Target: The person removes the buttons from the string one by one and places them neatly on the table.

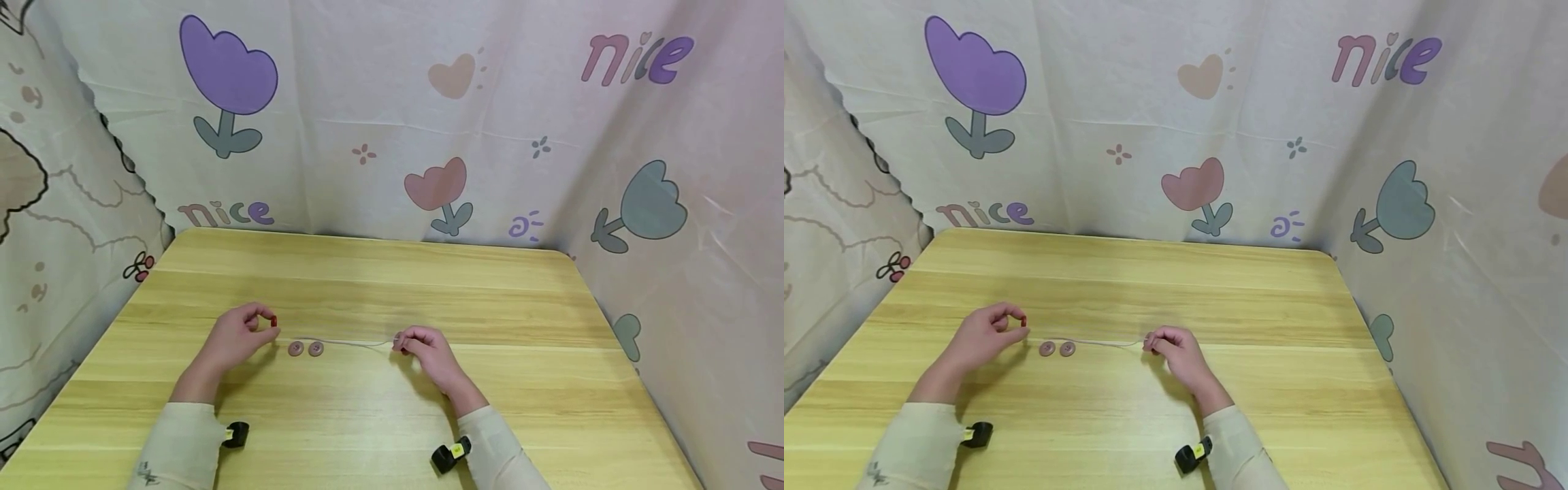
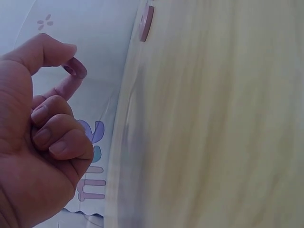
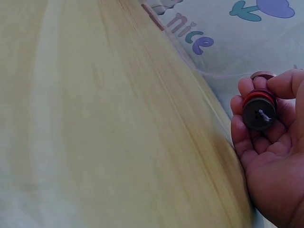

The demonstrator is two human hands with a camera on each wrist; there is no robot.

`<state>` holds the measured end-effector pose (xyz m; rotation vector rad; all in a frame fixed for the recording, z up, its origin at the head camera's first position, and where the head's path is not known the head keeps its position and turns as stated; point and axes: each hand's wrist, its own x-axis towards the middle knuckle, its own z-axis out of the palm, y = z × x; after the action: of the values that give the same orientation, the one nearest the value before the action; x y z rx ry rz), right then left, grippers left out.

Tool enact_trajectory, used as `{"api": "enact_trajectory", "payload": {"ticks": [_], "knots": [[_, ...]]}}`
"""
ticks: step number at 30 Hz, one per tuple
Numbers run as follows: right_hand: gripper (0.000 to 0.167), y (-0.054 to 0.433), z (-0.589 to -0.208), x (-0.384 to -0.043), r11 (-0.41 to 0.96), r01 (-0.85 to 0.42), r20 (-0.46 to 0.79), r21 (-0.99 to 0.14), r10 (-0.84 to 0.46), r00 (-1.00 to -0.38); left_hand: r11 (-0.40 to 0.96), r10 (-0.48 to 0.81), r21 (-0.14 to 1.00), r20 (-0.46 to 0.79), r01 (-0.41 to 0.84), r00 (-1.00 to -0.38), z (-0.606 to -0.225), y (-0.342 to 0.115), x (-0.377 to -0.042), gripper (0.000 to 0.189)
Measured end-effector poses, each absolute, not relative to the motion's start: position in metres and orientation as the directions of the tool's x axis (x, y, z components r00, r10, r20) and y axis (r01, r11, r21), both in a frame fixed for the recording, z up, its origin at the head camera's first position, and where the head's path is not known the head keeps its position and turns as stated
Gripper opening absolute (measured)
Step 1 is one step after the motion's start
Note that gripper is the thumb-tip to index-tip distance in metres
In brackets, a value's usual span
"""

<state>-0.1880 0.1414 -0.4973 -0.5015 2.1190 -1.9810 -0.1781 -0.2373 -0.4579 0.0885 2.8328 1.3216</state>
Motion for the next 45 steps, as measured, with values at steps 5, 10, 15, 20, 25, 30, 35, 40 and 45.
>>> {"api": "enact_trajectory", "payload": {"ticks": [5,10,15,20,25,30,35,40,45], "knots": [[0.021,0.1413,-0.4963,-0.1877,0.053,-0.101,0.074,-0.993,-0.373,-0.925,0.637,0.068,0.770,-0.003,0.041,-0.998,-0.4593,-0.2405,-0.1763,0.023],[0.021,0.1405,-0.4949,-0.1867,0.046,-0.099,0.075,-0.994,-0.372,-0.925,0.637,0.112,0.770,-0.046,0.037,-0.993,-0.4623,-0.2440,-0.1749,0.027],[0.020,0.1413,-0.4953,-0.1861,0.045,-0.098,0.074,-0.994,-0.372,-0.925,0.623,0.143,0.781,-0.075,0.031,-0.987,-0.4633,-0.2447,-0.1730,0.030],[0.021,0.1422,-0.4977,-0.1873,0.043,-0.107,0.083,-0.993,-0.377,-0.923,0.633,0.149,0.774,-0.109,0.010,-0.983,-0.4635,-0.2432,-0.1724,0.028],[0.020,0.1420,-0.4980,-0.1876,0.035,-0.109,0.088,-0.993,-0.376,-0.922,0.653,0.157,0.757,-0.135,0.001,-0.978,-0.4665,-0.2426,-0.1732,0.027],[0.020,0.1416,-0.4973,-0.1871,0.028,-0.112,0.093,-0.993,-0.374,-0.923,0.661,0.155,0.751,-0.140,-0.003,-0.978,-0.4675,-0.2421,-0.1736,0.028],[0.020,0.1412,-0.4966,-0.1868,0.032,-0.114,0.094,-0.993,-0.371,-0.924,0.674,0.154,0.738,-0.139,0.002,-0.978,-0.4663,-0.2413,-0.1731,0.028],[0.021,0.1412,-0.4975,-0.1877,0.030,-0.117,0.097,-0.993,-0.375,-0.922,0.682,0.159,0.731,-0.139,0.007,-0.977,-0.4664,-0.2411,-0.1734,0.029],[0.021,0.1416,-0.4981,-0.1875,0.026,-0.118,0.100,-0.993,-0.378,-0.921,0.680,0.167,0.733,-0.144,0.008,-0.975,-0.4665,-0.2408,-0.1737,0.029]]}}
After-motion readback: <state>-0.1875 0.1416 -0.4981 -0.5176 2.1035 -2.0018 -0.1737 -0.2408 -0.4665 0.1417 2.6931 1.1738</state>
